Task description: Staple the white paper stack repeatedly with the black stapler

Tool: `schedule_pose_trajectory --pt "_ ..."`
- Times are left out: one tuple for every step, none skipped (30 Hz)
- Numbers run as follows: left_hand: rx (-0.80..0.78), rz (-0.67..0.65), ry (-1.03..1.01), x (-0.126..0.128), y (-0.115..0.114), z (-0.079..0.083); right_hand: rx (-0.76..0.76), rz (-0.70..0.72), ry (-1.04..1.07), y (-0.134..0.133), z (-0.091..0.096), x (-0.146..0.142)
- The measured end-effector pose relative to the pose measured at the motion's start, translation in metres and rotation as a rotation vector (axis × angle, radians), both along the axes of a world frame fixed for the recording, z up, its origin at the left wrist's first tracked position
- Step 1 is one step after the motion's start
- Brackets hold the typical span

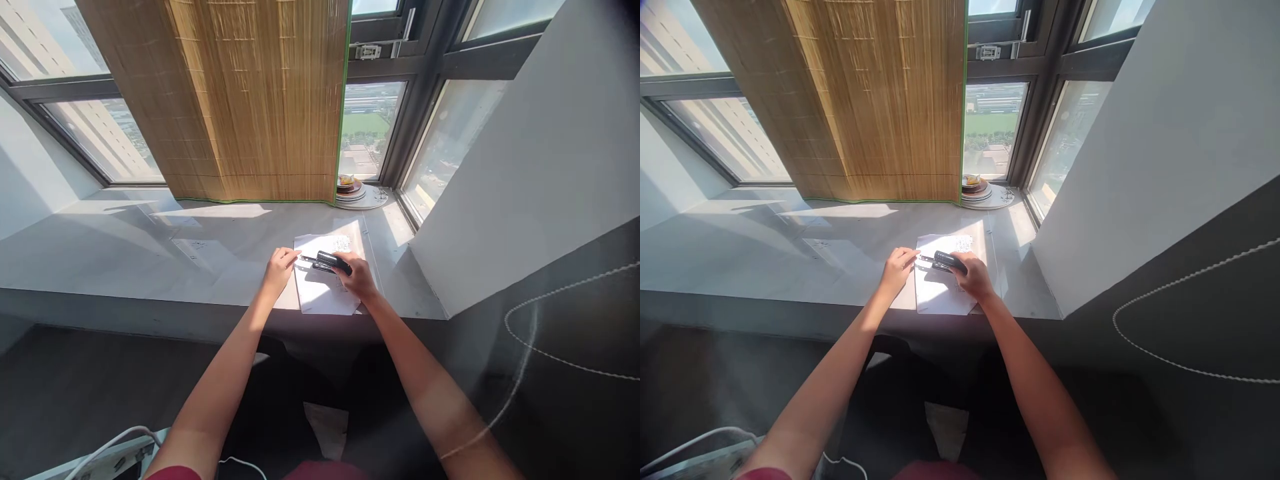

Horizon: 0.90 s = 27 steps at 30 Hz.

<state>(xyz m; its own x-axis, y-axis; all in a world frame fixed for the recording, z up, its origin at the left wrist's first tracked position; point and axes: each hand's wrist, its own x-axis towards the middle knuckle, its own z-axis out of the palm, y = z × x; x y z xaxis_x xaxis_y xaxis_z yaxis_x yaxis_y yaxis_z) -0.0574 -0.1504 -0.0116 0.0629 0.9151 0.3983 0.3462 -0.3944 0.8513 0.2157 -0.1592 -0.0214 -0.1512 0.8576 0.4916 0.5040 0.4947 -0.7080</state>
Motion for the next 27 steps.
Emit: schedule_pose_trajectory --pt "0.013 -0.001 0.016 -0.0003 0.0000 -0.0002 -0.016 0.003 -0.012 -0.0001 0.0002 0.0002" --pt "0.016 -0.002 0.018 -0.0005 0.0000 -0.0003 -0.028 0.009 -0.028 -0.0001 0.0002 0.0003" --pt "0.012 -0.007 0.017 -0.0008 0.0000 -0.0002 -0.033 0.019 -0.043 0.0000 -0.0001 0.0002" --pt "0.007 -0.014 0.016 -0.0009 0.0000 0.0000 -0.032 0.031 -0.052 0.0001 -0.0005 0.0001" --pt "0.002 -0.022 0.017 -0.0010 0.0000 0.0005 -0.024 0.045 -0.054 0.0002 -0.0011 0.0001" --pt "-0.001 -0.031 0.020 -0.0010 -0.0001 0.0012 -0.014 0.058 -0.055 0.0002 -0.0017 0.0002" --pt "-0.007 -0.043 0.020 -0.0009 -0.0003 0.0020 -0.003 0.069 -0.057 0.0001 -0.0022 0.0003" --pt "-0.019 -0.059 0.015 -0.0008 -0.0005 0.0030 0.008 0.078 -0.065 0.0001 -0.0027 0.0006" --pt "-0.042 -0.076 0.000 -0.0006 -0.0008 0.0039 0.019 0.084 -0.080 0.0000 -0.0032 0.0009" --pt "-0.073 -0.089 -0.023 -0.0006 -0.0010 0.0048 0.029 0.087 -0.100 0.0001 -0.0037 0.0012" --pt "-0.106 -0.096 -0.048 -0.0007 -0.0012 0.0055 0.036 0.086 -0.123 0.0002 -0.0043 0.0016" --pt "-0.137 -0.099 -0.061 -0.0009 -0.0012 0.0061 0.043 0.084 -0.146 0.0004 -0.0050 0.0019" --pt "-0.159 -0.096 -0.057 -0.0014 -0.0010 0.0065 0.049 0.083 -0.167 0.0006 -0.0057 0.0022" --pt "-0.170 -0.092 -0.036 -0.0020 -0.0006 0.0067 0.057 0.084 -0.186 0.0009 -0.0065 0.0024" --pt "-0.170 -0.090 -0.005 -0.0027 0.0000 0.0067 0.065 0.086 -0.201 0.0011 -0.0073 0.0026" --pt "-0.167 -0.094 0.028 -0.0034 0.0006 0.0067 0.075 0.087 -0.213 0.0013 -0.0079 0.0027" --pt "-0.165 -0.100 0.052 -0.0041 0.0013 0.0067 0.085 0.088 -0.223 0.0013 -0.0082 0.0028" --pt "-0.165 -0.107 0.064 -0.0046 0.0019 0.0066 0.093 0.088 -0.231 0.0013 -0.0083 0.0028" --pt "-0.165 -0.110 0.067 -0.0051 0.0024 0.0065 0.100 0.090 -0.237 0.0011 -0.0081 0.0027" --pt "-0.162 -0.115 0.069 -0.0056 0.0029 0.0064 0.104 0.093 -0.244 0.0008 -0.0077 0.0026" --pt "-0.154 -0.119 0.074 -0.0060 0.0032 0.0063 0.106 0.098 -0.250 0.0004 -0.0071 0.0025" --pt "-0.143 -0.124 0.081 -0.0065 0.0034 0.0060 0.106 0.103 -0.256 0.0000 -0.0064 0.0023" --pt "-0.130 -0.131 0.091 -0.0070 0.0036 0.0057 0.104 0.107 -0.262 -0.0003 -0.0057 0.0022" --pt "-0.118 -0.139 0.102 -0.0076 0.0037 0.0053 0.102 0.108 -0.266 -0.0007 -0.0051 0.0021" --pt "-0.108 -0.149 0.111 -0.0083 0.0038 0.0048 0.100 0.106 -0.269 -0.0010 -0.0047 0.0021" --pt "-0.102 -0.158 0.121 -0.0089 0.0038 0.0043 0.097 0.105 -0.270 -0.0011 -0.0044 0.0021" --pt "-0.096 -0.166 0.130 -0.0094 0.0037 0.0040 0.096 0.104 -0.270 -0.0012 -0.0042 0.0021"
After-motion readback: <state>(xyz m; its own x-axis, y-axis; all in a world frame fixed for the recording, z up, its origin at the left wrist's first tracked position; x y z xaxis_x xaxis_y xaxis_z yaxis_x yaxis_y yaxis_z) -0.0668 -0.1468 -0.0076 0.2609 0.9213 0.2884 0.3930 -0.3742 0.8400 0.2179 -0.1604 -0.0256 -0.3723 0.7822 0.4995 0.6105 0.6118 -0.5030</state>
